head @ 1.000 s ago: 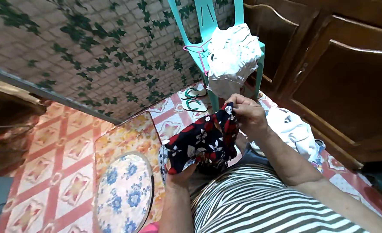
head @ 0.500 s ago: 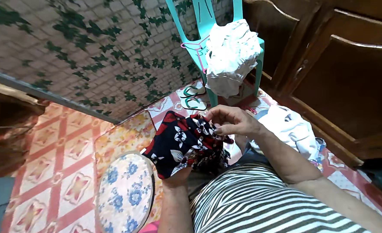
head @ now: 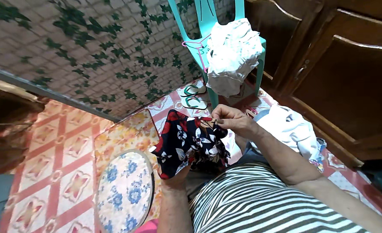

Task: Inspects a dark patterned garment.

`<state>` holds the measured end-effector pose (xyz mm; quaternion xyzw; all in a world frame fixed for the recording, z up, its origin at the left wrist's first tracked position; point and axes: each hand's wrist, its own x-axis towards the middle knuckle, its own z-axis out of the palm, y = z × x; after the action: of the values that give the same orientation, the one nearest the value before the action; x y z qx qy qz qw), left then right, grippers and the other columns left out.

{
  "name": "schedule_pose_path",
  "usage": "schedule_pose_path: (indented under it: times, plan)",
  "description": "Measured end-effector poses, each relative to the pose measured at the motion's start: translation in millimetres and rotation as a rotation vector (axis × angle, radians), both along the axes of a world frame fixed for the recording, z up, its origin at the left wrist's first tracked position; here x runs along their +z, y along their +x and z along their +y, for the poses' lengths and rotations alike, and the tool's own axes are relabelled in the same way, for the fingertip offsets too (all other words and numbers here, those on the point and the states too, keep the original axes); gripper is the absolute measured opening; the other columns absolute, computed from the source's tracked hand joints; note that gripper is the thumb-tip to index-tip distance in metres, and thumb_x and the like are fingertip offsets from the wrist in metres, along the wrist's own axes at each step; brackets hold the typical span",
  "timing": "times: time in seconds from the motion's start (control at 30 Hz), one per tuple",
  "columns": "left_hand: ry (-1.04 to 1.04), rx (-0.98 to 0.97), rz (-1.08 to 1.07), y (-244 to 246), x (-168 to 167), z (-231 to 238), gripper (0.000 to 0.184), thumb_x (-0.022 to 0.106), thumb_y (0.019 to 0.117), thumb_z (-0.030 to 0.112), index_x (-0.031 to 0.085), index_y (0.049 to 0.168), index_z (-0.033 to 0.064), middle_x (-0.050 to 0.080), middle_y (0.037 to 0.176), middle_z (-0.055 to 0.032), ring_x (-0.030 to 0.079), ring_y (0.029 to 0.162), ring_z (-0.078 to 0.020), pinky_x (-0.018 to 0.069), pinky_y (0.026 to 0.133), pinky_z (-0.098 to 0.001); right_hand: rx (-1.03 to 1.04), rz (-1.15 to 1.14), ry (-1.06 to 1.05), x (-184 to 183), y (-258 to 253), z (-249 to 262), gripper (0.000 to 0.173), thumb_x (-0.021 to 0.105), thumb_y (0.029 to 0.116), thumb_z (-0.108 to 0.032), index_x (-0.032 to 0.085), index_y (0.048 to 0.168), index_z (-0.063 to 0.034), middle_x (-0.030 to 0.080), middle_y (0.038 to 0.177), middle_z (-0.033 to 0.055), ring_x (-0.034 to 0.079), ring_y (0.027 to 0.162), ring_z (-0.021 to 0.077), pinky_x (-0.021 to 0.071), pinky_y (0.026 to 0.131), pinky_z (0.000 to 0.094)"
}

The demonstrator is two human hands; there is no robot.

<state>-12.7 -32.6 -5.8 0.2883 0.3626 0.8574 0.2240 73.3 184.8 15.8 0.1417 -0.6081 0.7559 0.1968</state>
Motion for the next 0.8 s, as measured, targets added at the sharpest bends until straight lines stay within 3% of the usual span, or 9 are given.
schedule_pose_path:
  times: [0.07,0.13,0.2,0.3,0.33,0.43,0.53,0.73,0.8]
  plan:
    - [0.016,-0.004,-0.014,0.8,0.5,-0.4,0.025,0.075,0.0847,0.044,0.078,0.101,0.0251,0.077,0.097,0.0044,0.072,0.094,-0.0045,0.0601,0.083,-0.0260,0.012,-0.026,0.015,-0.3,-1.6,-1.9,0.009,0.052,0.0945,-0.013,0.057,0.100,-0.0175,0.061,0.086,-0.0125,0.058,0.080,-0.0044,0.0494,0.075,0.0173]
    - [0.030,-0.039,-0.043,0.5,-0.6,-0.8,0.026,0.076,0.0839,0.043,0.079,0.101,0.0236,0.077,0.098,0.0036,0.072,0.095,-0.0052,0.0601,0.084,-0.0261,0.026,-0.059,0.009,2.9,1.2,-2.9,0.022,0.053,0.0905,-0.009,0.055,0.111,-0.0150,0.066,0.093,-0.0107,0.061,0.085,-0.0030,0.0519,0.079,0.0196]
    - [0.037,-0.079,-0.104,1.1,-0.8,-1.8,0.026,0.076,0.0839,0.041,0.079,0.101,0.0215,0.077,0.097,0.0027,0.072,0.095,-0.0061,0.0597,0.085,-0.0260,0.007,-0.085,0.008,9.0,6.7,-3.0,0.030,0.056,0.0871,-0.001,0.053,0.115,-0.0128,0.068,0.092,-0.0110,0.063,0.082,-0.0046,0.0534,0.077,0.0176]
    - [-0.050,0.060,-0.152,7.0,4.4,-2.8,0.013,0.066,0.0937,0.029,0.075,0.089,0.0210,0.076,0.088,0.0023,0.072,0.085,-0.0060,0.0601,0.079,-0.0254,-0.074,0.000,-0.008,7.7,9.8,5.3,0.027,0.060,0.0859,0.000,0.059,0.110,-0.0127,0.067,0.088,-0.0078,0.063,0.078,-0.0009,0.0539,0.071,0.0190]
    - [-0.066,0.098,-0.125,7.2,4.5,-4.1,0.010,0.068,0.0926,0.029,0.074,0.089,0.0217,0.076,0.088,0.0028,0.072,0.086,-0.0055,0.0601,0.079,-0.0254,-0.102,0.031,-0.024,7.0,10.1,8.8,0.025,0.060,0.0854,0.000,0.061,0.107,-0.0140,0.067,0.086,-0.0065,0.063,0.075,0.0000,0.0534,0.068,0.0187]
    - [-0.047,0.073,-0.041,3.6,4.8,-4.1,0.013,0.075,0.0871,0.035,0.078,0.094,0.0239,0.077,0.092,0.0045,0.072,0.091,-0.0044,0.0593,0.082,-0.0247,-0.132,0.087,-0.046,5.2,10.0,17.0,0.020,0.062,0.0866,-0.001,0.064,0.101,-0.0151,0.068,0.086,-0.0054,0.063,0.074,-0.0003,0.0536,0.066,0.0170]
    - [-0.009,0.040,-0.029,4.4,6.1,-0.9,0.013,0.072,0.0889,0.034,0.078,0.096,0.0246,0.077,0.093,0.0047,0.072,0.091,-0.0040,0.0592,0.082,-0.0245,-0.185,0.050,-0.012,5.0,9.4,16.4,0.018,0.060,0.0877,0.001,0.062,0.099,-0.0127,0.066,0.084,-0.0058,0.062,0.071,-0.0012,0.0524,0.062,0.0154]
    - [0.100,-0.021,-0.081,4.1,12.3,1.7,0.020,0.068,0.0907,0.037,0.079,0.097,0.0211,0.077,0.094,0.0030,0.072,0.091,-0.0057,0.0601,0.082,-0.0254,-0.188,0.023,0.025,2.4,8.0,17.4,0.016,0.062,0.0885,0.001,0.062,0.101,-0.0099,0.065,0.083,-0.0061,0.061,0.070,-0.0012,0.0530,0.064,0.0159]
    - [0.096,0.003,-0.060,3.7,12.2,1.5,0.022,0.068,0.0907,0.040,0.079,0.097,0.0219,0.077,0.093,0.0033,0.072,0.091,-0.0055,0.0604,0.082,-0.0257,-0.171,0.007,0.087,3.1,8.4,15.3,0.017,0.062,0.0886,0.000,0.063,0.105,-0.0050,0.065,0.087,-0.0046,0.061,0.073,-0.0010,0.0533,0.066,0.0163]
